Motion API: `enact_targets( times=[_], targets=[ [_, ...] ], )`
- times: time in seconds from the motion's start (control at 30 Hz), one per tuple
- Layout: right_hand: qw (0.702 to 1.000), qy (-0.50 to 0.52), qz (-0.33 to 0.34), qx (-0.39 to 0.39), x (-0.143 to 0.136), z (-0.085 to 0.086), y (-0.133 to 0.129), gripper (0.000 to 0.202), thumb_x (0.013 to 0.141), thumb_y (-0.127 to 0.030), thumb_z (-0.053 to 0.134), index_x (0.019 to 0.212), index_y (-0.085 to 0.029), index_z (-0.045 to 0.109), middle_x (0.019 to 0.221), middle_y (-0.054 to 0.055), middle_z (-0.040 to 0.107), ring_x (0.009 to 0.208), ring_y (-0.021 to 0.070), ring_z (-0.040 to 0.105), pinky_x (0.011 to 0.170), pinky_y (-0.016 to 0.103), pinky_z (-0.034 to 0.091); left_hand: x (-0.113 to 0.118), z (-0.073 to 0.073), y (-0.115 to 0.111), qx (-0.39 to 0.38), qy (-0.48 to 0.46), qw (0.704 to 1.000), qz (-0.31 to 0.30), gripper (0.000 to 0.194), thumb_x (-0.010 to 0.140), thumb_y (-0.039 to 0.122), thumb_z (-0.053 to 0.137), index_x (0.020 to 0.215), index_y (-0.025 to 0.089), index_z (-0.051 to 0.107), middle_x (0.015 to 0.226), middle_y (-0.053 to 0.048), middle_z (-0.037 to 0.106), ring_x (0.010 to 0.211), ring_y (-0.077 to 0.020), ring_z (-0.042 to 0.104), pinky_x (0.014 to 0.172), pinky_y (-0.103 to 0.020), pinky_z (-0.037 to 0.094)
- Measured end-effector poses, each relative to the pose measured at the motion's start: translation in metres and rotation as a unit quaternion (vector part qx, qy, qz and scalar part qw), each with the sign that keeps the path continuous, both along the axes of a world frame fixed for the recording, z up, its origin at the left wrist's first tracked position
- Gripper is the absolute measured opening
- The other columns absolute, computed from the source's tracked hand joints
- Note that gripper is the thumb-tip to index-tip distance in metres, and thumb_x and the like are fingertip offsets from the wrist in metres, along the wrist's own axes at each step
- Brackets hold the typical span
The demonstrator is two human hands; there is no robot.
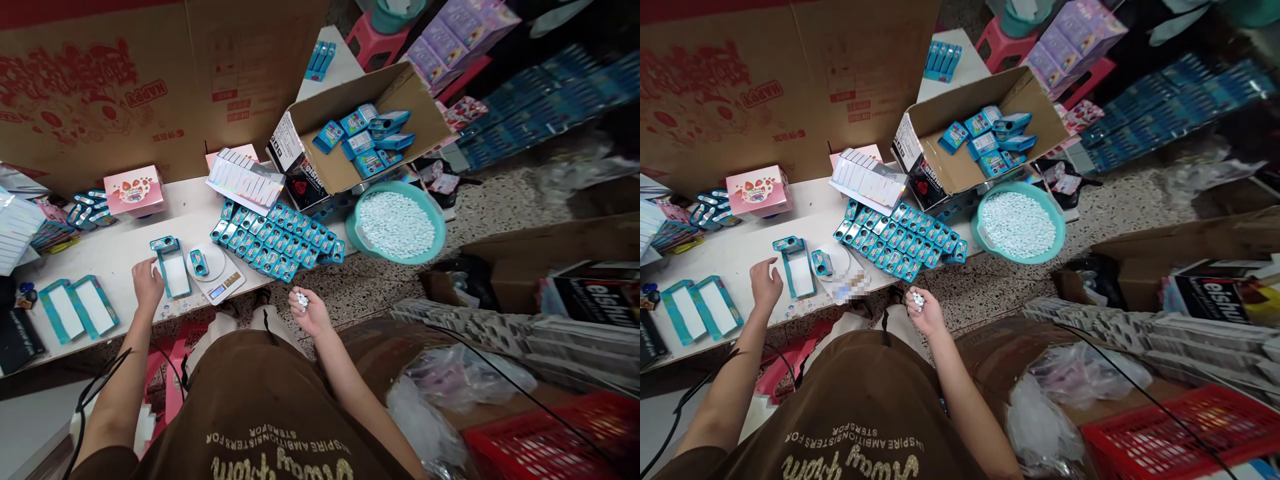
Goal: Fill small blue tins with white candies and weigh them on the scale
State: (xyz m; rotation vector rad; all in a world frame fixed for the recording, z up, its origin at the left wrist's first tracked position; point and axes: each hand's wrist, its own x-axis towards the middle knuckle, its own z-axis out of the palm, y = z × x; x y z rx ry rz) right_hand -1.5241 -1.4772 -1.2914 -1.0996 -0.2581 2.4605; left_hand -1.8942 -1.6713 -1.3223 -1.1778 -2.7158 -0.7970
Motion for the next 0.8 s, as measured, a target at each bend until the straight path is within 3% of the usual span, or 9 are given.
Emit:
enact_targets(
  times=[0.23,0.4,0.5,0.6,0.7,0.8],
  targets=[
    [1.000,-0.002,0.011,0.003,-0.007,0.001,0.000,0.005,0.080,-0.016,0.048,0.075,-0.018,0.048,0.057,-0.005,0.048,0.039,0.0033,0.035,0.031,0.011,0.029,-0.006,-0.016,0.035,-0.069,-0.042,0.988,-0.131,0.046,0.077,0.013,0.042,0.121,0.014,0.054,0.117,-0.013,0.059,0.111,-0.0283,0.049,0.097,-0.043,0.040],
    [1.000,-0.006,0.016,0.015,-0.008,0.002,0.000,0.007,0.077,-0.017,0.053,0.075,-0.019,0.047,0.059,-0.005,0.047,0.039,0.0030,0.035,0.031,0.012,0.028,-0.012,-0.015,0.059,-0.107,-0.012,0.974,-0.200,0.061,0.074,0.005,0.042,0.134,0.016,0.044,0.134,-0.014,0.049,0.127,-0.0299,0.040,0.103,-0.047,0.034],
    [1.000,-0.014,0.009,0.015,-0.008,0.003,0.000,0.006,0.077,-0.017,0.053,0.075,-0.019,0.048,0.058,-0.005,0.047,0.038,0.0031,0.034,0.030,0.012,0.029,-0.009,-0.009,0.072,-0.128,0.005,0.938,-0.323,0.060,0.075,0.000,0.037,0.127,0.026,0.051,0.145,-0.007,0.039,0.138,-0.0275,0.025,0.109,-0.052,0.023],
    [1.000,-0.015,0.002,0.010,-0.010,0.004,-0.001,0.006,0.078,-0.016,0.053,0.075,-0.018,0.049,0.058,-0.005,0.047,0.038,0.0029,0.034,0.030,0.012,0.029,-0.006,-0.007,0.080,-0.175,0.000,0.887,-0.427,0.046,0.079,0.000,0.037,0.106,0.027,0.062,0.131,-0.005,0.053,0.137,-0.0223,0.031,0.112,-0.050,0.020],
    [1.000,-0.011,0.002,0.004,-0.011,0.004,0.001,0.006,0.079,-0.016,0.053,0.075,-0.018,0.049,0.059,-0.005,0.047,0.038,0.0027,0.034,0.030,0.012,0.030,-0.010,-0.006,0.072,-0.209,0.013,0.879,-0.428,0.031,0.079,0.006,0.045,0.098,0.024,0.063,0.107,-0.008,0.063,0.124,-0.0224,0.046,0.110,-0.046,0.025],
    [1.000,-0.011,0.003,0.001,-0.015,0.002,0.003,0.007,0.080,-0.016,0.053,0.075,-0.018,0.049,0.059,-0.005,0.047,0.038,0.0030,0.035,0.031,0.012,0.032,-0.018,-0.005,0.041,-0.231,0.026,0.911,-0.341,0.029,0.076,0.014,0.053,0.104,0.022,0.060,0.102,-0.011,0.062,0.107,-0.0263,0.054,0.099,-0.044,0.037]
  ],
)
